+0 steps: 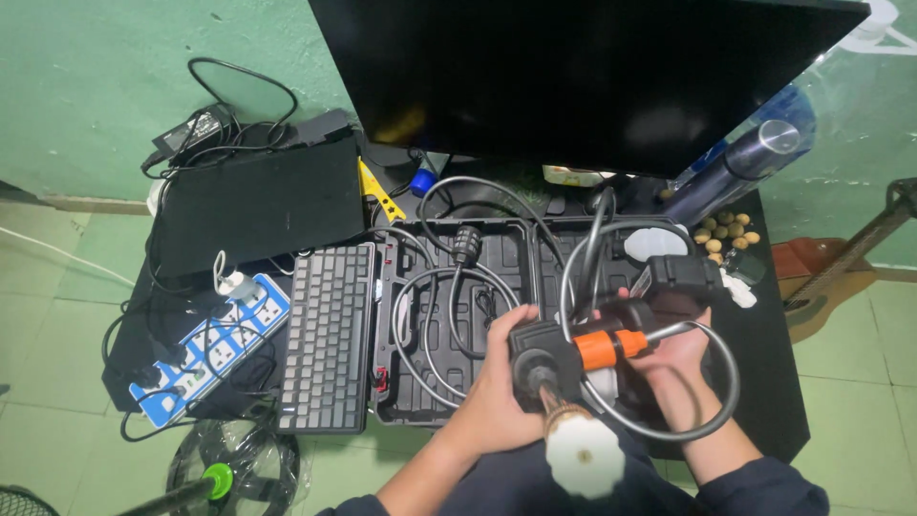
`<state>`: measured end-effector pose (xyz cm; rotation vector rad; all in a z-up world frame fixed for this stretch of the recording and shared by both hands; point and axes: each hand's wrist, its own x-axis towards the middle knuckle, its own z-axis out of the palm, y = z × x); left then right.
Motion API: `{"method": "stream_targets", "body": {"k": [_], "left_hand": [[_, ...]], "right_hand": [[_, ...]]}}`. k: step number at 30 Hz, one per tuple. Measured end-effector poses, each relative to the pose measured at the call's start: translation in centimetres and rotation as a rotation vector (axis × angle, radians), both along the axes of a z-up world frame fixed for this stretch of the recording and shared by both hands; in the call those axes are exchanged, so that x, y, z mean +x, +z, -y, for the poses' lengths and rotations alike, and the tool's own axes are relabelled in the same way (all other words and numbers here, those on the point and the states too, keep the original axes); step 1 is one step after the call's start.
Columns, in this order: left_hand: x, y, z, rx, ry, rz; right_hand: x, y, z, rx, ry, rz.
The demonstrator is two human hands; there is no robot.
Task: The person attaches a battery pack to a cordless drill, repeatedly removing and reattaching it to test the fit. They then handle a white USB cable and plug near a laptop and keyboard.
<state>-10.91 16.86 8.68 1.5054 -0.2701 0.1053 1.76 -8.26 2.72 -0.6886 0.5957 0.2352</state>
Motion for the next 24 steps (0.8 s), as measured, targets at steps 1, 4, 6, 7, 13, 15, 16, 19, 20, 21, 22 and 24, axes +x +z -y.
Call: {"method": "stream_targets", "body": {"k": [1, 4, 6, 7, 13, 15, 16, 19, 20, 21, 22, 24], "left_hand": [[0.1, 0.1, -0.4, -0.139, -0.094, -0.148], [0.2, 0.9, -2.0, -0.445, -0.318, -0.432], [-0.1, 1.7, -2.7, -0.504, -0.385, -0.416], [-0.1, 2.0, -2.9, -0.633, -0.411, -0.436], [0.5, 1.8, -1.6, -0.639, -0.306, -0.546], [0.7, 0.7, -1.0, -0.586, -0.218, -0.665], [1.1, 0.0, -1.0, -0.603, -0.220, -0.704], [3.5, -2.5, -1.7, -0.489, -0.215, -0.775], [4.8, -3.2, -1.7, -0.339, -0.206, -0.759], [6.2, -3.9, -1.4, -0.386, -0.185, -0.807], [7.6, -4.5, -1.1, -0.433, -0.162, -0.853], [9.1, -5.2, -0.3, -0.437, -0.142, -0.940]], "right_hand": [[0.1, -0.2, 0.2, 0.005, -0.015, -0.013], [0.4, -1.0, 0.8, 0.045, -0.008, 0.038], [0.6, -1.4, 0.9, 0.101, 0.073, 0.180], [0.6, -1.5, 1.0, 0.088, 0.092, 0.119], [1.3, -0.9, -0.4, 0.027, 0.138, 0.020], [1.5, -0.5, -1.0, -0.033, 0.186, 0.059], [1.7, -0.3, -1.0, -0.031, 0.186, 0.061], [2.0, 0.3, -1.2, -0.057, 0.186, 0.082], [2.0, 0.6, -1.2, -0.084, 0.183, 0.106], [1.9, 0.9, -1.2, -0.111, 0.179, 0.129], [1.9, 1.3, -1.0, -0.104, 0.184, 0.130], [2.1, 2.1, -0.6, -0.087, 0.194, 0.133]]}}
